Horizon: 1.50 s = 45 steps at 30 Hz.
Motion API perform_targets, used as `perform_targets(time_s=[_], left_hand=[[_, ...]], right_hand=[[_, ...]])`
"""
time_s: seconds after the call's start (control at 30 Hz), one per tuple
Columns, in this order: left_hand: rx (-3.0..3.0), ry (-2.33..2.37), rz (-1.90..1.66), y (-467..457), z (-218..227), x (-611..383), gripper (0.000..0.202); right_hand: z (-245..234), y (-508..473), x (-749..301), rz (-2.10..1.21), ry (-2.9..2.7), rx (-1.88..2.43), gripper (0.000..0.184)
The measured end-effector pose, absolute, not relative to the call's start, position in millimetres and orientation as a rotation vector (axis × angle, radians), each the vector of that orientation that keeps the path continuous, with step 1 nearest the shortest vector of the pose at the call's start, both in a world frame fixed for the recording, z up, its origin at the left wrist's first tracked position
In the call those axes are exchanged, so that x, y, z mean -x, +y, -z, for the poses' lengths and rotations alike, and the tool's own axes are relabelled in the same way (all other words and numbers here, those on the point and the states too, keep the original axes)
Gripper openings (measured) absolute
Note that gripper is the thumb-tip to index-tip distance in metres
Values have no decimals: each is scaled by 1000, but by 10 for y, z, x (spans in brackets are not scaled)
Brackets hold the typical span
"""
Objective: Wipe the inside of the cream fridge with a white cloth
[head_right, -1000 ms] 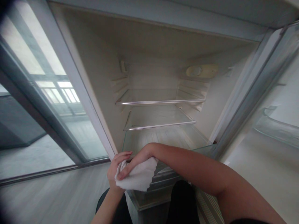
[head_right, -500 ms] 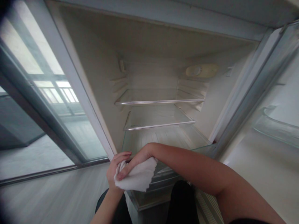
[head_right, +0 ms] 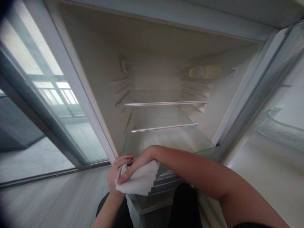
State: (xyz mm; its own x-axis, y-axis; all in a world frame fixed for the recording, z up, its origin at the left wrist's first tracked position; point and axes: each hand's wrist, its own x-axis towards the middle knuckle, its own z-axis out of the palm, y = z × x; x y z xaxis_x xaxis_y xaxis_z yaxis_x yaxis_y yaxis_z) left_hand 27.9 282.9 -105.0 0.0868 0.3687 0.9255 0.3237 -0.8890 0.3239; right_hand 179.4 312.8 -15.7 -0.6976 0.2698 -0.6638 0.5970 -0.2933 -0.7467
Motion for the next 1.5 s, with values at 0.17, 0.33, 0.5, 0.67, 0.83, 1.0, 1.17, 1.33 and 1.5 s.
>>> perform_targets(time_s=[0.17, 0.33, 0.5, 0.67, 0.83, 1.0, 1.17, 1.33, 1.5], left_hand=[[-2283, 753, -1974, 2823, 1047, -281, 14], [-2287, 735, -1972, 2830, 1054, -276, 14], [-2316, 767, -1945, 2847, 1072, -262, 13], [-2316, 800, -1946, 2852, 1089, -266, 14], [-2315, 763, -1960, 2847, 1070, -269, 16], [-2339, 745, -1975, 2843, 1024, -262, 18], [-2352, 769, -1963, 2848, 1028, -253, 18], [-2348, 766, -1983, 2852, 1026, -249, 16], [-2382, 767, -1950, 2850, 1024, -232, 16]], right_hand=[[259, 3150, -1801, 2064, 1706, -1119, 67], [217, 3133, -1796, 2080, 1697, -1114, 65], [191, 3152, -1802, 2042, 1719, -1101, 63], [248, 3190, -1812, 2036, 1695, -1086, 65], [353, 3225, -1828, 2044, 1776, -1027, 64], [367, 3216, -1820, 2041, 1799, -1018, 65], [361, 3208, -1814, 1995, 1812, -1065, 66], [357, 3223, -1819, 1961, 1846, -1032, 66], [347, 3213, -1817, 1930, 1870, -1035, 70]])
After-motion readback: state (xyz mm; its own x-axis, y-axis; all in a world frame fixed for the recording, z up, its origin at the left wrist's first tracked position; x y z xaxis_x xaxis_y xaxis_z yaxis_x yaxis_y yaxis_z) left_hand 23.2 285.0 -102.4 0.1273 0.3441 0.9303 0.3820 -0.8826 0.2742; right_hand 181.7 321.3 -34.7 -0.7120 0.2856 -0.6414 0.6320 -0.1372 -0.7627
